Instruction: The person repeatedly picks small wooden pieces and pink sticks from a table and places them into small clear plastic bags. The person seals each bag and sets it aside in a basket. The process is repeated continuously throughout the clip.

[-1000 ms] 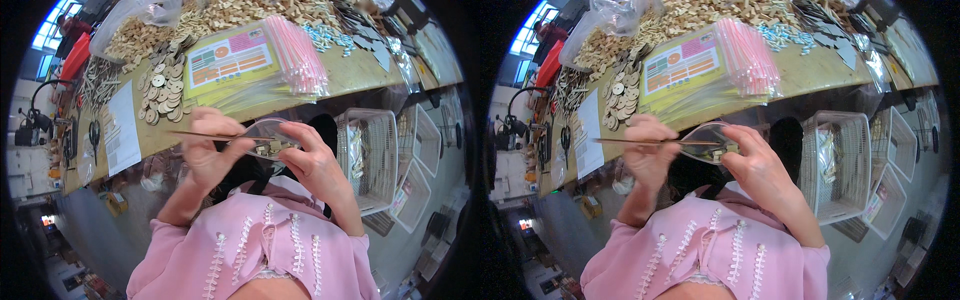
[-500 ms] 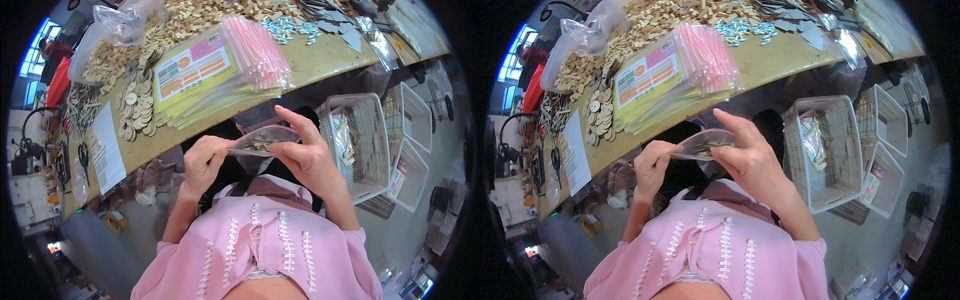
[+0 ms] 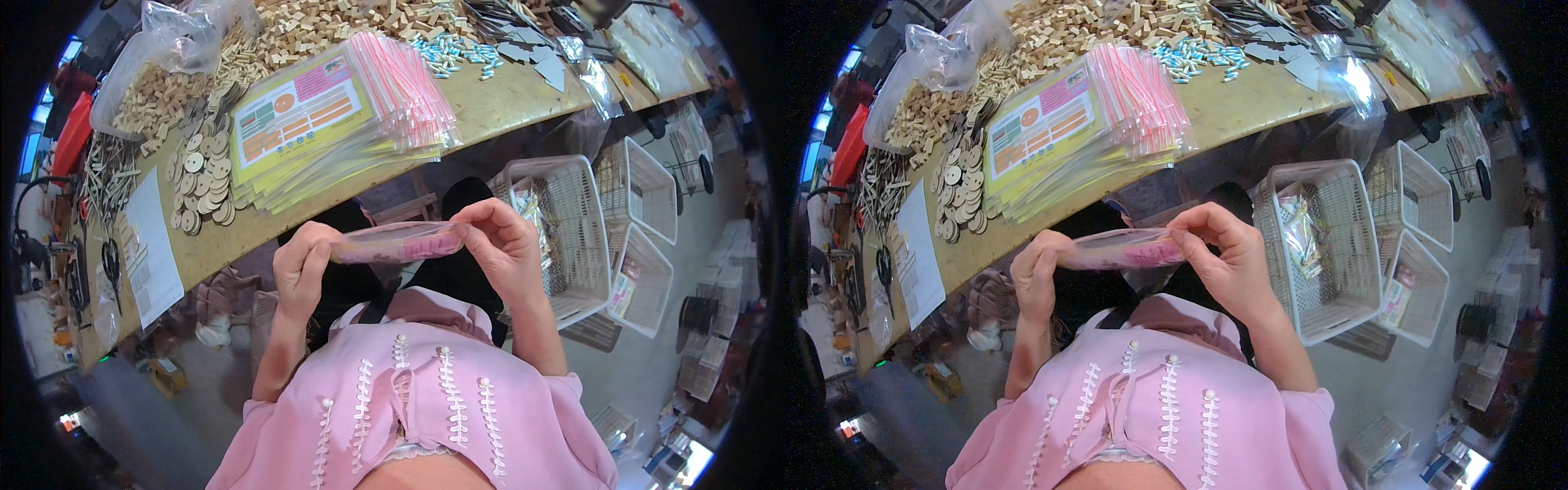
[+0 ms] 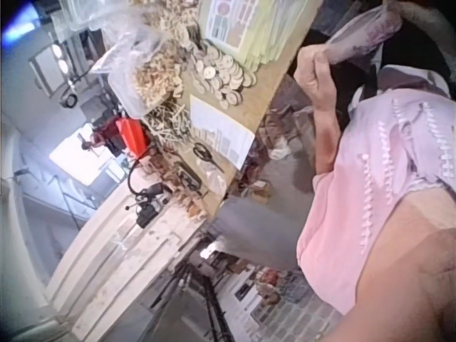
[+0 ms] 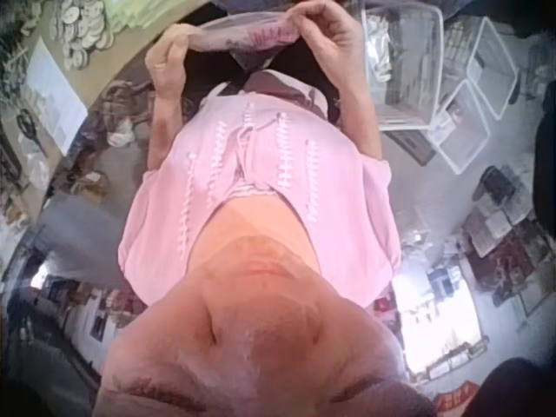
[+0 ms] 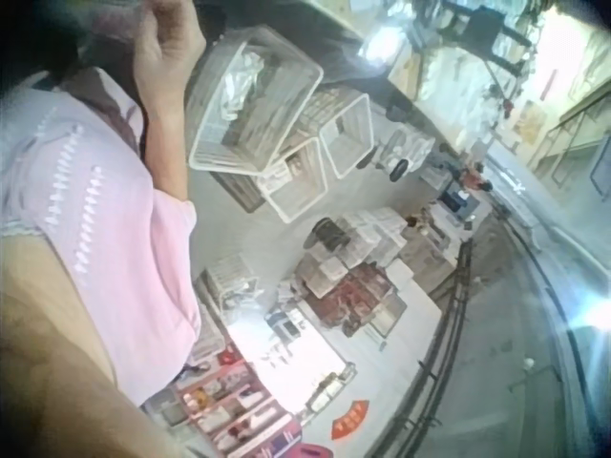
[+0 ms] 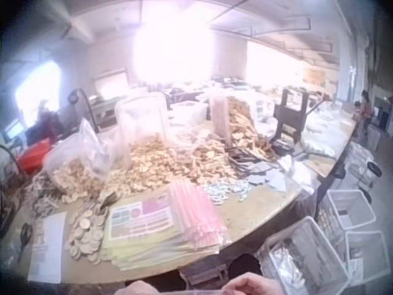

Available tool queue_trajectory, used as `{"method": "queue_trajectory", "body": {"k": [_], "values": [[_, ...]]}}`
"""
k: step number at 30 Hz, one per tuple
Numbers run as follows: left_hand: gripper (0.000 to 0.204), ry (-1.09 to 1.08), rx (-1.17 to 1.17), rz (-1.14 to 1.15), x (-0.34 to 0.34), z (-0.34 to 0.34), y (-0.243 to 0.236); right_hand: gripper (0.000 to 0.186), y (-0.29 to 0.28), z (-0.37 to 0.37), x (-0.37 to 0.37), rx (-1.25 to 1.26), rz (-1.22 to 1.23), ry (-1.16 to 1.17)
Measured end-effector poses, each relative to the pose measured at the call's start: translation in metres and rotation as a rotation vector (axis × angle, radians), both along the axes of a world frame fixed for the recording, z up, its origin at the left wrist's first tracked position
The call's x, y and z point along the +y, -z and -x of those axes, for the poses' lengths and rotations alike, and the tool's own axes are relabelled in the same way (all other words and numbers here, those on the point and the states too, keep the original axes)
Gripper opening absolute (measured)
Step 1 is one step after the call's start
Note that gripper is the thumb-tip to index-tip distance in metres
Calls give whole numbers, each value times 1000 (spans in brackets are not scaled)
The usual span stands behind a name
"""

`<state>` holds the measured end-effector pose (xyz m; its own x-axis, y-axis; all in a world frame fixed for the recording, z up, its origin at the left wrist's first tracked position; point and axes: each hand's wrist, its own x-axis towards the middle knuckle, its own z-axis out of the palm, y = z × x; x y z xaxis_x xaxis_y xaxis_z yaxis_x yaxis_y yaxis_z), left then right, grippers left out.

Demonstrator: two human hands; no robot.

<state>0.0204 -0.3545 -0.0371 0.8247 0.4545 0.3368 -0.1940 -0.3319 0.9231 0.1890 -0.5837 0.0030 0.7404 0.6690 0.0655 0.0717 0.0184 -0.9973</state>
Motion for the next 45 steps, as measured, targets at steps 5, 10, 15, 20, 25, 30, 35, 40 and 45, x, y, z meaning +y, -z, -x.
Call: {"method": "queue_trajectory", "body": {"k": [5, 10, 15, 20, 25, 30, 35, 40, 45], "values": [[30, -53, 72, -457, -11, -18, -30, 16, -7, 18, 20, -363, 99, 53], [10, 31, -44, -365, -30, -40, -30, 13, -11, 34, 33, -417, 127, 41], [17, -1, 19, -310, -33, -39, -20, 9, -3, 33, 29, -233, 135, -24], [18, -10, 29, -269, -31, -38, -10, 8, 6, 34, 34, -155, 129, -1], [6, 60, -4, -156, -33, -42, -21, 7, 9, 29, 35, -217, 160, 14], [11, 47, 8, -243, -34, -51, -20, 7, 7, 27, 37, -225, 172, 19], [13, 64, 25, -205, -36, -57, -19, 10, 10, 24, 33, -316, 172, 14], [15, 128, 14, -312, -37, -66, -22, 11, 14, 18, 21, -375, 182, 21], [15, 247, 44, -436, -29, -73, -36, 7, 9, -21, -24, -126, 67, 236]]}}
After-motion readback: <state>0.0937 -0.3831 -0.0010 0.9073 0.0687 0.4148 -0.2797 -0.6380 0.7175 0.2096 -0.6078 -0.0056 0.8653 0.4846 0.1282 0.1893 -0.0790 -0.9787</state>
